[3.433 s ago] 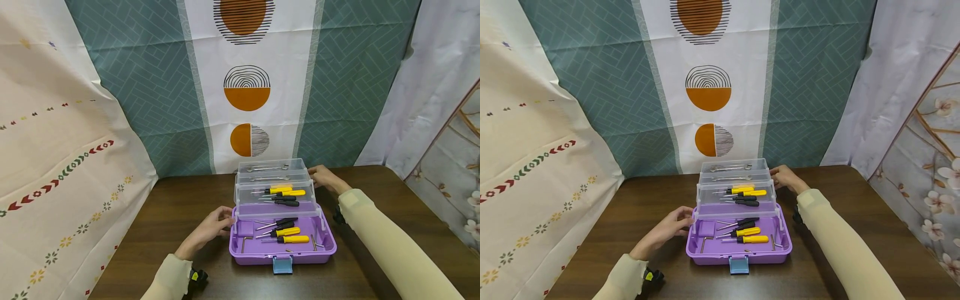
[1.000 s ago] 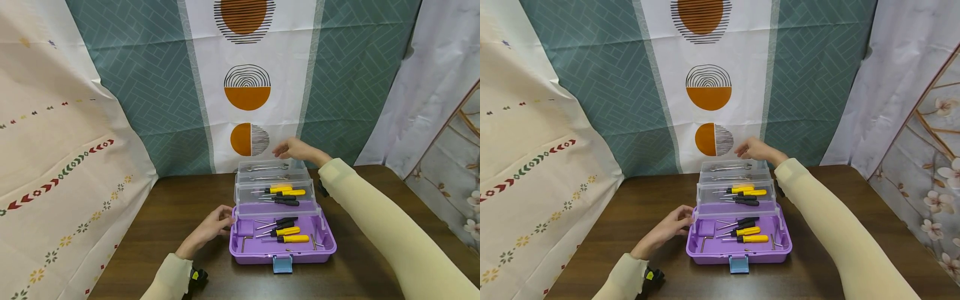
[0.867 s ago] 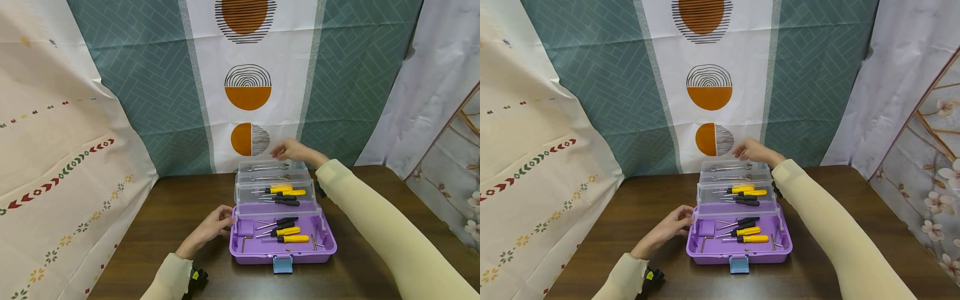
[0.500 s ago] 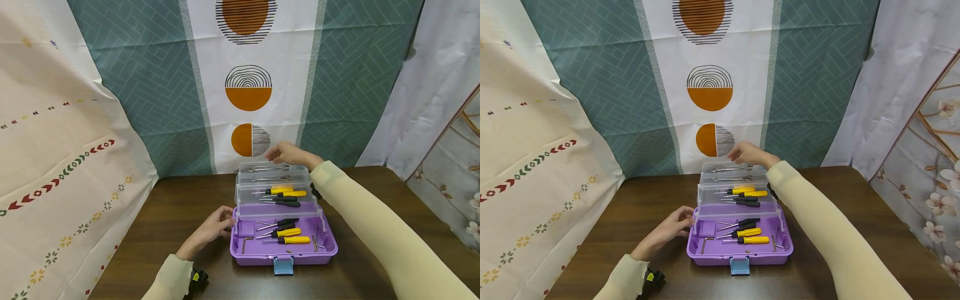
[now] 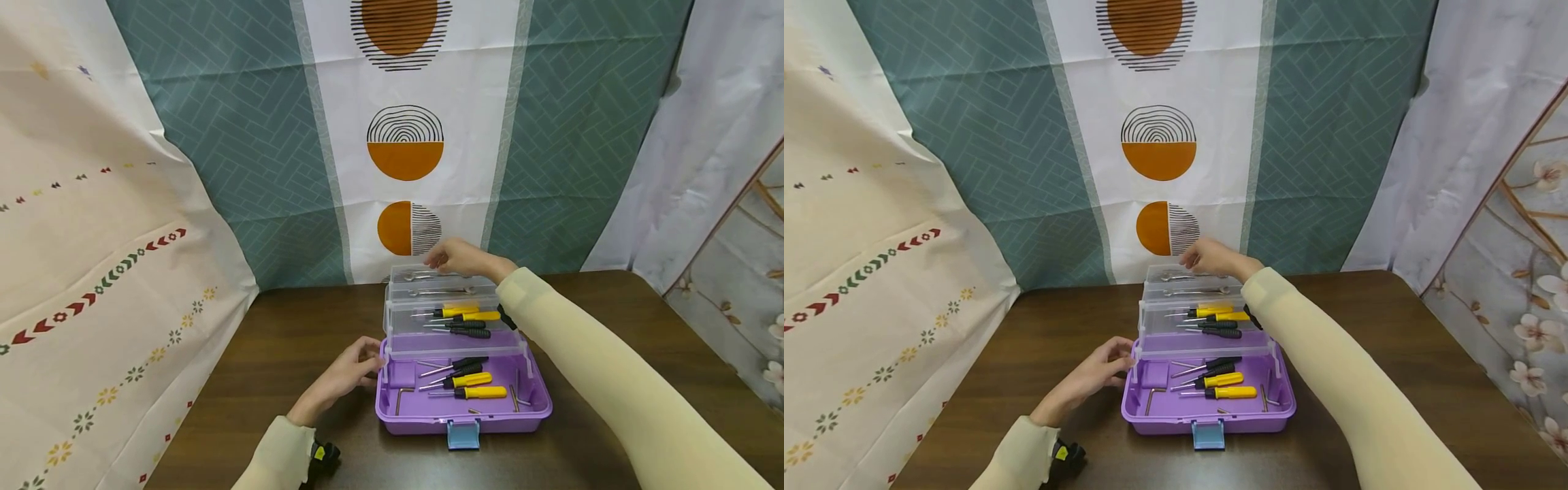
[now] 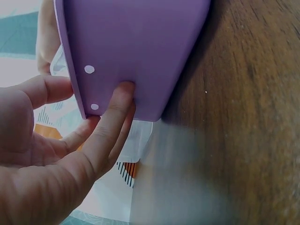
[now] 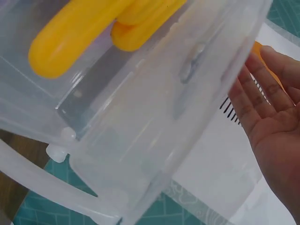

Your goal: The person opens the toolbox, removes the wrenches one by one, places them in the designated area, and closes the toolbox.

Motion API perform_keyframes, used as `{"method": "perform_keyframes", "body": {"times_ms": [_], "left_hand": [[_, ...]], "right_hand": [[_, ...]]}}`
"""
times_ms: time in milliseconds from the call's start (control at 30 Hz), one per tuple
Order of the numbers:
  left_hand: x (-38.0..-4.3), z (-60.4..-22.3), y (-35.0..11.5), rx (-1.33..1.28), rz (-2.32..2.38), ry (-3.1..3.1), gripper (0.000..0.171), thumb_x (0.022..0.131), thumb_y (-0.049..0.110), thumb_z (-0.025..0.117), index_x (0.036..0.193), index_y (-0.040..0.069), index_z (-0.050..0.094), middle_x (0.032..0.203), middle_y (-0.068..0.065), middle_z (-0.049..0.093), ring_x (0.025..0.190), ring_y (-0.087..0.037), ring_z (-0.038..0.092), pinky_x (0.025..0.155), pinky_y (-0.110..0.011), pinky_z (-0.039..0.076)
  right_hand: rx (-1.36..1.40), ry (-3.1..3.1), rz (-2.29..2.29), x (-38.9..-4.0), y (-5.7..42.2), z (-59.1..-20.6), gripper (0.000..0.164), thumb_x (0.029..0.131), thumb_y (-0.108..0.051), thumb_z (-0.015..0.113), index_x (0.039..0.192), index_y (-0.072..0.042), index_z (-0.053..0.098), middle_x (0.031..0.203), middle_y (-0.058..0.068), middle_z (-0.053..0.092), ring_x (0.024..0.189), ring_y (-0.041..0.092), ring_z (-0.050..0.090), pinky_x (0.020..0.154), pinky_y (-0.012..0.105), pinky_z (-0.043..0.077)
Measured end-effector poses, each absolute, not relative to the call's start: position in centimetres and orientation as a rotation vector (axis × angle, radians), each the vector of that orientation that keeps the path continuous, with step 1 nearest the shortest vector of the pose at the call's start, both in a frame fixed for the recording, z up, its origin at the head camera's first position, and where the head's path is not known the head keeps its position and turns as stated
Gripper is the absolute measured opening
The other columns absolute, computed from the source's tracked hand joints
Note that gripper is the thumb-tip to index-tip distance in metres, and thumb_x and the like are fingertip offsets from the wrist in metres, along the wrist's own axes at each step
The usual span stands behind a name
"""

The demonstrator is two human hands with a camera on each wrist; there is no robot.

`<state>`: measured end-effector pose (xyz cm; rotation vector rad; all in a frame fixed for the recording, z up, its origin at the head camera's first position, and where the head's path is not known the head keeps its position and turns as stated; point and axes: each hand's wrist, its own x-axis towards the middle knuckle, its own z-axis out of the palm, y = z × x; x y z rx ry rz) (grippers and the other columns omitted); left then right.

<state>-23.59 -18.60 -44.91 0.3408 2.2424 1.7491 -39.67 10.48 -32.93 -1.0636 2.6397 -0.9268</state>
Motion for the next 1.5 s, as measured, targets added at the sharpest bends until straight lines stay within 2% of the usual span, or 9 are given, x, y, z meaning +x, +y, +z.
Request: {"method": "perform_keyframes", "body": {"times_ms": [167, 567, 733, 1133, 1500], "left_hand": [[-23.7, -44.9, -18.7, 0.358, 1.739, 2.244, 0.040, 0.103, 0.015, 0.061, 0.135, -0.006, 0.048, 0.117, -0.019, 0.061, 0.102, -0.024, 0.067, 0.084, -0.043, 0.063], [-23.8, -44.9, -18.8, 0.345, 1.718, 2.264, 0.040, 0.103, 0.015, 0.061, 0.135, -0.004, 0.048, 0.117, -0.018, 0.059, 0.103, -0.024, 0.066, 0.086, -0.047, 0.063], [-23.8, -44.9, -18.8, 0.353, 1.724, 2.251, 0.041, 0.103, 0.015, 0.061, 0.136, -0.005, 0.048, 0.117, -0.019, 0.059, 0.105, -0.026, 0.066, 0.086, -0.046, 0.063], [-23.9, -45.2, -18.7, 0.348, 1.751, 2.238, 0.038, 0.102, 0.013, 0.062, 0.133, -0.005, 0.049, 0.114, -0.018, 0.060, 0.100, -0.022, 0.065, 0.084, -0.041, 0.063], [-23.7, -44.9, -18.8, 0.363, 1.743, 2.240, 0.039, 0.103, 0.014, 0.061, 0.134, -0.006, 0.048, 0.115, -0.019, 0.059, 0.101, -0.023, 0.066, 0.085, -0.043, 0.063]], "right_hand": [[-1.124, 2.636, -0.877, -39.9, 10.0, -33.3, 0.032, 0.095, 0.017, 0.056, 0.124, 0.011, 0.068, 0.122, 0.030, 0.067, 0.112, 0.043, 0.065, 0.096, 0.047, 0.058], [-1.121, 2.718, -0.736, -40.0, 9.0, -33.7, 0.033, 0.094, 0.016, 0.058, 0.125, 0.013, 0.068, 0.119, 0.026, 0.071, 0.110, 0.039, 0.066, 0.098, 0.048, 0.056], [-1.182, 2.754, -0.669, -40.2, 8.9, -34.2, 0.033, 0.091, 0.017, 0.059, 0.122, 0.013, 0.070, 0.112, 0.025, 0.073, 0.105, 0.038, 0.068, 0.096, 0.047, 0.058], [-1.096, 2.832, -0.532, -40.4, 8.4, -34.8, 0.035, 0.091, 0.016, 0.060, 0.122, 0.007, 0.073, 0.112, 0.019, 0.073, 0.106, 0.032, 0.067, 0.099, 0.044, 0.056], [-1.169, 2.915, -0.308, -40.2, 7.4, -34.8, 0.036, 0.088, 0.018, 0.057, 0.114, 0.003, 0.078, 0.106, 0.016, 0.074, 0.105, 0.032, 0.068, 0.101, 0.043, 0.055]]}}
